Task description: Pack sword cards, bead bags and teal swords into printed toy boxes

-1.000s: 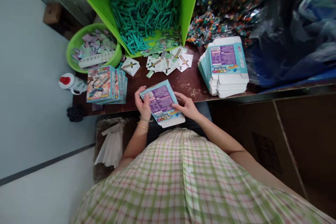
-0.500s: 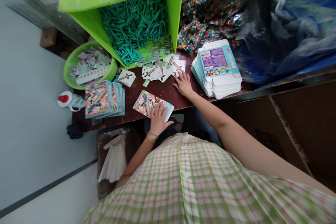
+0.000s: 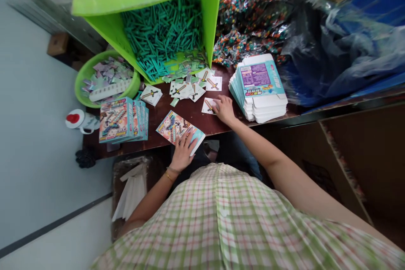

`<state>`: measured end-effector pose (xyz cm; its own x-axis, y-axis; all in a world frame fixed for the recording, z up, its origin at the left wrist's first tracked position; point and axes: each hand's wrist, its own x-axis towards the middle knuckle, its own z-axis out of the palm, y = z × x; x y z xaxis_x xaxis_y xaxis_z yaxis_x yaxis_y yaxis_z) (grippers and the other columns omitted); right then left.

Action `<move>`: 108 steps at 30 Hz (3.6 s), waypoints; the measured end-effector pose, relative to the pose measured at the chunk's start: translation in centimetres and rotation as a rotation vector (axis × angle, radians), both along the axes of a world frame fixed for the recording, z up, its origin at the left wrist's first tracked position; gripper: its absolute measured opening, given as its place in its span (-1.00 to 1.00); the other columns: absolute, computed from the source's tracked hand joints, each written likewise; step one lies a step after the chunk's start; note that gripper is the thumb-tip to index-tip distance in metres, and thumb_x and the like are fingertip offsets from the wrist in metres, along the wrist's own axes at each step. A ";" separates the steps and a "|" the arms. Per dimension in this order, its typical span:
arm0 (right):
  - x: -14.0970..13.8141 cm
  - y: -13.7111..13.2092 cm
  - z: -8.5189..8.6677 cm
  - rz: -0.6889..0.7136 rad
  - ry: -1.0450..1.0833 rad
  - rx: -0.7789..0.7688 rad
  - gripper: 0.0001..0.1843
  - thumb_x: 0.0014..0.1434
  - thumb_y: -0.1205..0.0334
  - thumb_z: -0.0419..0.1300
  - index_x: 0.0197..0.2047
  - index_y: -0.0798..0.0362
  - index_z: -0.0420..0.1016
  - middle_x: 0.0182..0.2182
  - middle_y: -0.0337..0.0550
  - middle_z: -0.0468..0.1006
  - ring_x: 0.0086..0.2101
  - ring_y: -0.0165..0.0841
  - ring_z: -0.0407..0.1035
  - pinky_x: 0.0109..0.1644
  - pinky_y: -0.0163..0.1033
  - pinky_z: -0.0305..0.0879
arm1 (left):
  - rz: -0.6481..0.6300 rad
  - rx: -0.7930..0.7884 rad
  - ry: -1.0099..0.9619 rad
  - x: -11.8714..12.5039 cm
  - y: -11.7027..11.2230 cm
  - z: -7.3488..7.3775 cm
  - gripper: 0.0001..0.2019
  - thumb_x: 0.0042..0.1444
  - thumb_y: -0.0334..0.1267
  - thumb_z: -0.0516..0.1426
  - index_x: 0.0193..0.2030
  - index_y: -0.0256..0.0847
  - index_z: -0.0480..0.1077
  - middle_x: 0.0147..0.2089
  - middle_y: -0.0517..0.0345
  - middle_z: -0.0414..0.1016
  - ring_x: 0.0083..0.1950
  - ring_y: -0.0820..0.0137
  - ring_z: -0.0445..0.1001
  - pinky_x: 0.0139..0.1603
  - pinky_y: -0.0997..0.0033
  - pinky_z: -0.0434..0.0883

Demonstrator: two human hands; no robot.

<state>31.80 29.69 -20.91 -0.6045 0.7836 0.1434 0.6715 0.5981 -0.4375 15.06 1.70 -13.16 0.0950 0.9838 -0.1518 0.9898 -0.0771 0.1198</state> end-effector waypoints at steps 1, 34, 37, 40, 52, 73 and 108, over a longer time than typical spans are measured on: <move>-0.9 2.0 0.0 -0.021 -0.013 -0.004 -0.49 0.45 0.14 0.04 0.37 0.14 0.42 0.37 0.29 0.32 0.32 0.12 0.14 0.38 0.24 0.05 | 0.006 0.043 -0.029 0.1 -0.2 -0.1 -0.32 0.17 -0.23 0.29 0.46 -0.09 0.36 0.59 -0.17 0.19 0.61 -0.13 0.13 0.59 -0.32 0.03; 3.5 -1.6 11.9 -0.066 0.754 -0.128 -0.61 0.39 -0.16 0.19 -0.22 -0.07 0.66 -0.27 -0.12 0.63 -0.12 -0.15 0.54 0.08 0.11 0.48 | 0.705 0.726 -0.841 -4.0 4.5 8.2 -0.45 0.22 0.30 0.17 -0.21 -0.21 0.65 -0.22 0.02 0.72 -0.17 0.19 0.66 -0.13 0.29 0.55; 2.1 -4.2 15.0 0.360 0.616 0.003 -0.65 0.49 -0.09 0.09 -0.05 -0.22 0.70 -0.10 -0.11 0.68 0.06 -0.08 0.50 0.28 0.28 0.32 | 0.702 0.721 -0.857 -4.2 4.5 8.4 -0.38 0.23 0.37 0.13 -0.21 -0.21 0.64 -0.21 0.01 0.72 -0.17 0.19 0.66 -0.14 0.29 0.54; -1.8 -7.2 15.5 0.701 0.507 0.094 -0.65 0.54 0.08 0.03 0.08 -0.18 0.67 0.00 -0.10 0.69 0.09 -0.13 0.47 0.31 0.21 0.30 | 0.659 0.707 -0.872 -3.9 4.6 8.5 -0.38 0.27 0.36 0.11 -0.17 -0.22 0.64 -0.16 -0.02 0.73 -0.10 0.17 0.67 -0.04 0.24 0.57; -7.2 -8.0 13.3 0.886 0.553 0.076 -0.60 0.56 0.14 -0.02 0.22 -0.11 0.59 0.11 -0.08 0.66 0.18 -0.19 0.44 0.41 0.14 0.21 | 0.684 0.789 -0.869 -4.3 3.2 8.8 -0.46 0.32 0.27 0.12 -0.16 -0.21 0.64 -0.17 0.03 0.72 -0.13 0.21 0.67 -0.09 0.29 0.57; 2.1 -10.8 1.2 0.744 0.178 -0.094 -0.55 0.54 0.14 -0.05 0.11 0.05 0.66 -0.02 0.14 0.68 0.01 -0.14 0.55 0.09 0.03 0.53 | 0.634 0.752 -0.774 -4.1 1.8 8.5 -0.51 0.37 0.20 0.07 -0.13 -0.18 0.63 -0.10 -0.01 0.72 -0.03 0.16 0.67 0.08 0.17 0.57; 2.0 -2.4 13.7 0.249 0.583 -0.326 -0.62 0.48 0.09 0.12 -0.29 0.03 0.66 -0.15 -0.16 0.74 -0.11 -0.32 0.62 0.05 -0.25 0.50 | 0.743 0.215 -1.501 -0.1 9.2 2.7 -0.39 0.12 0.32 0.28 0.08 -0.13 0.59 0.14 -0.13 0.64 0.14 0.10 0.61 0.19 0.08 0.52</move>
<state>33.80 27.32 -7.24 -0.6673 0.6902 0.2799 0.1343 0.4812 -0.8663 14.98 10.90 -10.48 -0.4391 0.8683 -0.2308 -0.1536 0.1806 0.9715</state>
